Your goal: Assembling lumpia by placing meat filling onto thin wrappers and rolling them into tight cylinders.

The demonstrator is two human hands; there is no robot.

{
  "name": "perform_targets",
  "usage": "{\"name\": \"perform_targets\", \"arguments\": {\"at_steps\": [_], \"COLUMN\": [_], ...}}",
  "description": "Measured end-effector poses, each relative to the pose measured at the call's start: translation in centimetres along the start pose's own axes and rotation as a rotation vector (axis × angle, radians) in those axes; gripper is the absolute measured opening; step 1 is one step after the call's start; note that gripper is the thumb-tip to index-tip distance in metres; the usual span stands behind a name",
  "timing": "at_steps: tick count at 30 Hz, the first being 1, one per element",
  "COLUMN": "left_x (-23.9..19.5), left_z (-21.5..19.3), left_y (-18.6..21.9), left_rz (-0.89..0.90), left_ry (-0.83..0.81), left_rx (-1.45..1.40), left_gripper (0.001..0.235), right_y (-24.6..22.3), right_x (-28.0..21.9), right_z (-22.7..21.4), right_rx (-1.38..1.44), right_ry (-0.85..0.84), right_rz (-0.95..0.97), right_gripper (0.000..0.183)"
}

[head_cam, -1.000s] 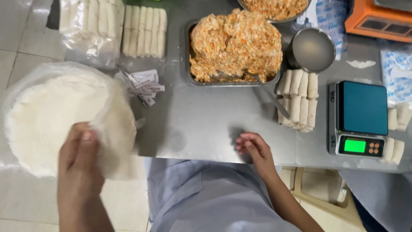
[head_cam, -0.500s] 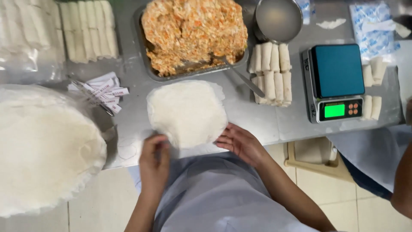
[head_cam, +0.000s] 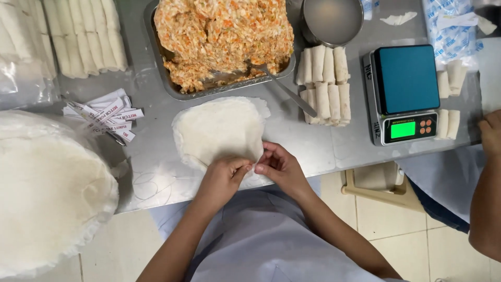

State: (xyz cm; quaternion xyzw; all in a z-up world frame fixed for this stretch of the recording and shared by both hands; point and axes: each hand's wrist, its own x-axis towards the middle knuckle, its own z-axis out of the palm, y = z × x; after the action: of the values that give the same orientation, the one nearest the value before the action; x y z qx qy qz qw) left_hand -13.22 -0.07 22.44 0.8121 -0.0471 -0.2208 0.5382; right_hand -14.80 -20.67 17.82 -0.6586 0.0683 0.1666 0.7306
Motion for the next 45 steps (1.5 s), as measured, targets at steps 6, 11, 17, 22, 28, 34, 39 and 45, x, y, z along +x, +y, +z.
{"name": "perform_targets", "arguments": {"at_steps": [6,11,17,22,28,34,39,45], "left_x": [-0.3,0.2,0.9,1.4,1.1,1.3,2.3,2.6], "left_z": [-1.3,-1.2,-1.1,-1.9,-0.4,0.0,0.8,1.6], "left_y": [1.6,1.8,0.5,-1.3,2.2,1.3,-1.3,-4.6], "left_rz": [-0.163,-0.198,-0.128,-0.055,0.007,0.180,0.244,0.190], "left_ry": [0.042,0.054,0.094,0.255,0.061,0.053,0.308,0.453], "left_rx": [-0.142,-0.329,-0.307,-0.164,-0.140,0.024,0.010,-0.136], "left_gripper": [0.015,0.018,0.024,0.023,0.029,0.064,0.034,0.032], "right_y": [-2.2,-2.2,-2.5,-1.7,-2.3,-0.9,-0.6,-1.2], "right_x": [0.5,-0.1,0.1,0.4,0.3,1.4,1.5,1.1], "right_z": [0.5,1.3,1.2,-0.8,1.2,-0.1,-0.4,-0.9], "right_rx": [-0.011,-0.043,-0.001,0.006,-0.159,-0.061,-0.003,-0.125], "right_ry": [0.121,0.033,0.077,0.116,0.081,0.103,0.047,-0.089], "right_rz": [0.043,0.002,0.023,-0.007,-0.065,-0.073,-0.069,-0.063], "right_gripper": [0.046,0.067,0.053,0.045,0.057,0.037,0.026,0.037]}}
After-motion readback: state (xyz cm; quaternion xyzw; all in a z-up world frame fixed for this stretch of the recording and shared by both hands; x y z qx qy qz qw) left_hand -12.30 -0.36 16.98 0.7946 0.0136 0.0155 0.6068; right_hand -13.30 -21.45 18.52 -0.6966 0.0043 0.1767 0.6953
